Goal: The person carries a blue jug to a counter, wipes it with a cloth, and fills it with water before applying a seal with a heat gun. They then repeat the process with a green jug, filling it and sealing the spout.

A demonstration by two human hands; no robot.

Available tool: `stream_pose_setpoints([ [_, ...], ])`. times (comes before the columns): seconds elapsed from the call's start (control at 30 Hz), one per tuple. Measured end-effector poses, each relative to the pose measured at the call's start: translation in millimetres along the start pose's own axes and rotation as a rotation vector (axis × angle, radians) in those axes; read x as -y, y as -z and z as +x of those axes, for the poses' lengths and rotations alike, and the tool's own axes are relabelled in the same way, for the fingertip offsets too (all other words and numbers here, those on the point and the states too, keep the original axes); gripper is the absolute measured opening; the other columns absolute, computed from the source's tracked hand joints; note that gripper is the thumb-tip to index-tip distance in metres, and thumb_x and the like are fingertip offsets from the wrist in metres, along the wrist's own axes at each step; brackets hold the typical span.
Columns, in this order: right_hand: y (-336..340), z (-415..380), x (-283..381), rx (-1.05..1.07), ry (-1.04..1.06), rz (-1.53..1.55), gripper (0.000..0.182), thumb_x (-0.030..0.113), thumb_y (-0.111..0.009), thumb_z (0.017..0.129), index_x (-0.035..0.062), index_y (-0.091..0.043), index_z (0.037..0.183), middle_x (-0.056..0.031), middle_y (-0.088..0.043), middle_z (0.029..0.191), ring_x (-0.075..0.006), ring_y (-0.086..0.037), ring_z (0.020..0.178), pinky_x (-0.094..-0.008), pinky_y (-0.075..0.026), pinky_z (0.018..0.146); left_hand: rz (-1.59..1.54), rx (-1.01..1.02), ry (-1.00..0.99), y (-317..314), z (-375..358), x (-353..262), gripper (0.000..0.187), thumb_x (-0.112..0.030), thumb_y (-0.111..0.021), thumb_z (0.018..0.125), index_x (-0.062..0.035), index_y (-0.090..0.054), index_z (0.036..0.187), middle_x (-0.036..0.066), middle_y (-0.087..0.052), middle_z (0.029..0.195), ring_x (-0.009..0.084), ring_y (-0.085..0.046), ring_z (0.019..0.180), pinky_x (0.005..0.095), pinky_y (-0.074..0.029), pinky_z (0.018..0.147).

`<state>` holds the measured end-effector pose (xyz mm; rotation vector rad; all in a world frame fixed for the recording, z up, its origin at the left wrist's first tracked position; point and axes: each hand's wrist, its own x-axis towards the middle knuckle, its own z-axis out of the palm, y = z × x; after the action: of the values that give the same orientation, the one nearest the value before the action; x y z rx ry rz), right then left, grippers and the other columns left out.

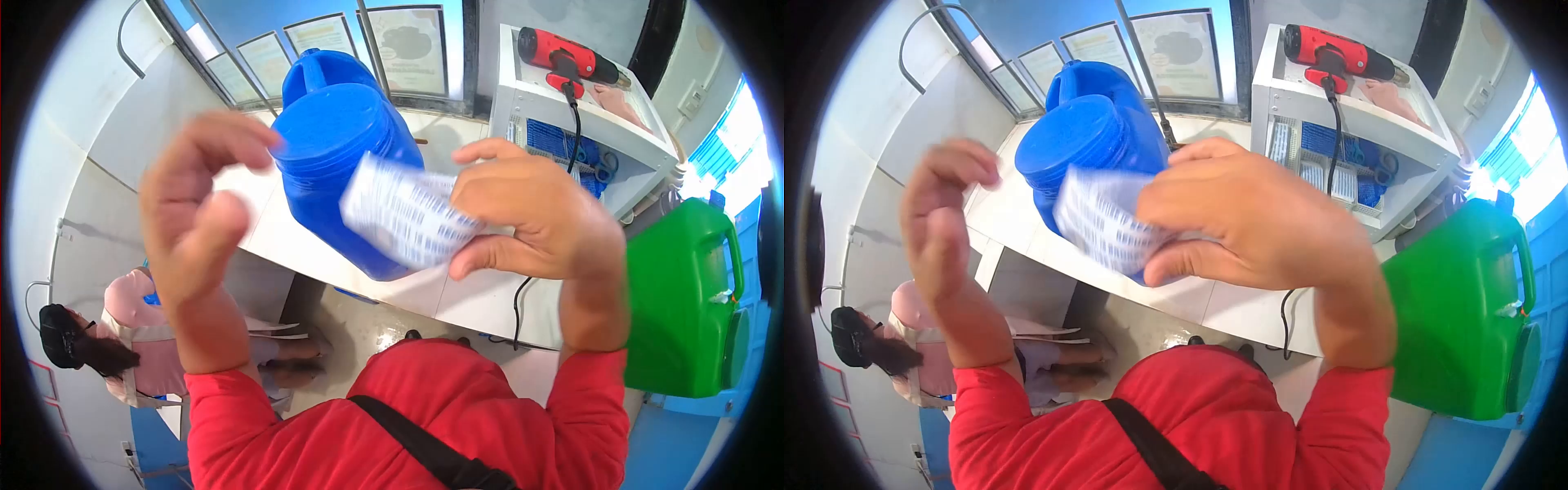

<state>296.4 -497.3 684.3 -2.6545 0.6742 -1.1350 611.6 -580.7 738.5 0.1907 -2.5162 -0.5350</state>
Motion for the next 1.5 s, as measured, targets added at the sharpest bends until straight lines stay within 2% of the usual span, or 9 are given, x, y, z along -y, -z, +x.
stream_pose_setpoints([
  [0.03,2,5,0,-0.001,-0.002,0.005,0.028,0.029,-0.077,0.085,0.0062,-0.063,0.092,-0.0093,-0.064,0.086,-0.0331,-0.062,0.084,-0.0446,-0.046,0.09,-0.02,-0.214,-0.033,-8,9,-4,0.076,-0.051,-0.076,0.083,0.0016,-0.049,0.13,0.019,-0.06,0.125,0.0282,-0.06,0.117,0.0419,-0.046,0.102],
  [0.2,27,53,23,0.383,-0.033,-0.205,0.033,0.036,-0.076,0.083,0.0089,-0.063,0.095,-0.0054,-0.065,0.084,-0.029,-0.062,0.086,-0.0464,-0.044,0.094,-0.268,0.056,-0.199,-30,34,-6,0.11,-0.063,-0.087,0.068,0.0013,-0.036,0.141,0.021,-0.056,0.131,0.0306,-0.059,0.118,0.041,-0.047,0.097],
  [0.37,65,83,12,0.322,0.011,-0.448,0.033,0.041,-0.072,0.089,0.0103,-0.065,0.102,-0.0028,-0.066,0.089,-0.0255,-0.061,0.083,-0.039,-0.047,0.085,-0.159,0.149,0.44,19,24,-4,0.081,-0.05,-0.085,0.079,0.0063,-0.053,0.128,0.013,-0.066,0.114,0.0218,-0.062,0.107,0.0334,-0.048,0.094],
  [0.5,51,118,-63,0.102,-0.227,-0.328,0.041,0.046,-0.063,0.097,0.0046,-0.066,0.096,-0.0081,-0.068,0.082,-0.0249,-0.064,0.072,-0.0378,-0.049,0.066,0.494,0.0,0.375,55,36,29,0.034,-0.025,-0.064,0.1,0.002,-0.061,0.12,0.009,-0.066,0.111,0.0181,-0.061,0.105,0.034,-0.047,0.098],
  [0.63,4,132,-158,0.157,-0.438,-0.078,0.042,0.046,-0.051,0.106,0.0071,-0.066,0.113,0.0003,-0.067,0.098,-0.0093,-0.058,0.092,-0.0297,-0.048,0.086,0.178,0.124,0.594,56,38,86,0.03,-0.026,-0.058,0.104,0.0002,-0.059,0.12,0.004,-0.065,0.107,0.0153,-0.059,0.104,0.0315,-0.045,0.098],
  [0.93,18,112,-112,0.292,-0.31,0.198,0.038,0.041,-0.064,0.1,0.0032,-0.067,0.097,-0.0007,-0.062,0.093,-0.0134,-0.058,0.092,-0.0297,-0.045,0.093,-0.156,0.289,0.453,57,21,53,0.021,-0.022,-0.061,0.101,-0.0017,-0.058,0.106,0.006,-0.059,0.103,0.0166,-0.055,0.098,0.0323,-0.045,0.09],
  [1.17,9,104,-87,0.246,-0.308,0.059,0.038,0.034,-0.077,0.085,0.009,-0.067,0.112,-0.0096,-0.065,0.096,-0.0245,-0.063,0.097,-0.0421,-0.049,0.088,0.371,0.149,0.244,56,32,23,0.068,-0.04,-0.073,0.089,-0.001,-0.05,0.139,0.017,-0.055,0.136,0.0304,-0.051,0.129,0.0425,-0.038,0.111],
  [1.27,7,102,-96,0.161,-0.004,-0.208,0.04,0.037,-0.076,0.085,0.0095,-0.066,0.113,-0.0112,-0.065,0.105,-0.0241,-0.063,0.1,-0.0412,-0.05,0.088,0.505,0.123,0.117,41,52,30,0.093,-0.051,-0.074,0.085,-0.0011,-0.035,0.153,0.02,-0.043,0.153,0.0353,-0.04,0.143,0.0449,-0.031,0.118],
  [1.5,96,61,-138,-0.113,-0.527,-0.535,0.047,0.045,-0.071,0.09,0.0052,-0.066,0.115,-0.0148,-0.068,0.112,-0.0291,-0.064,0.103,-0.0389,-0.05,0.093,0.674,0.503,0.299,24,55,63,0.107,-0.066,-0.065,0.087,-0.0006,-0.021,0.159,0.023,-0.024,0.164,0.0391,-0.023,0.152,0.0459,-0.019,0.124],
])
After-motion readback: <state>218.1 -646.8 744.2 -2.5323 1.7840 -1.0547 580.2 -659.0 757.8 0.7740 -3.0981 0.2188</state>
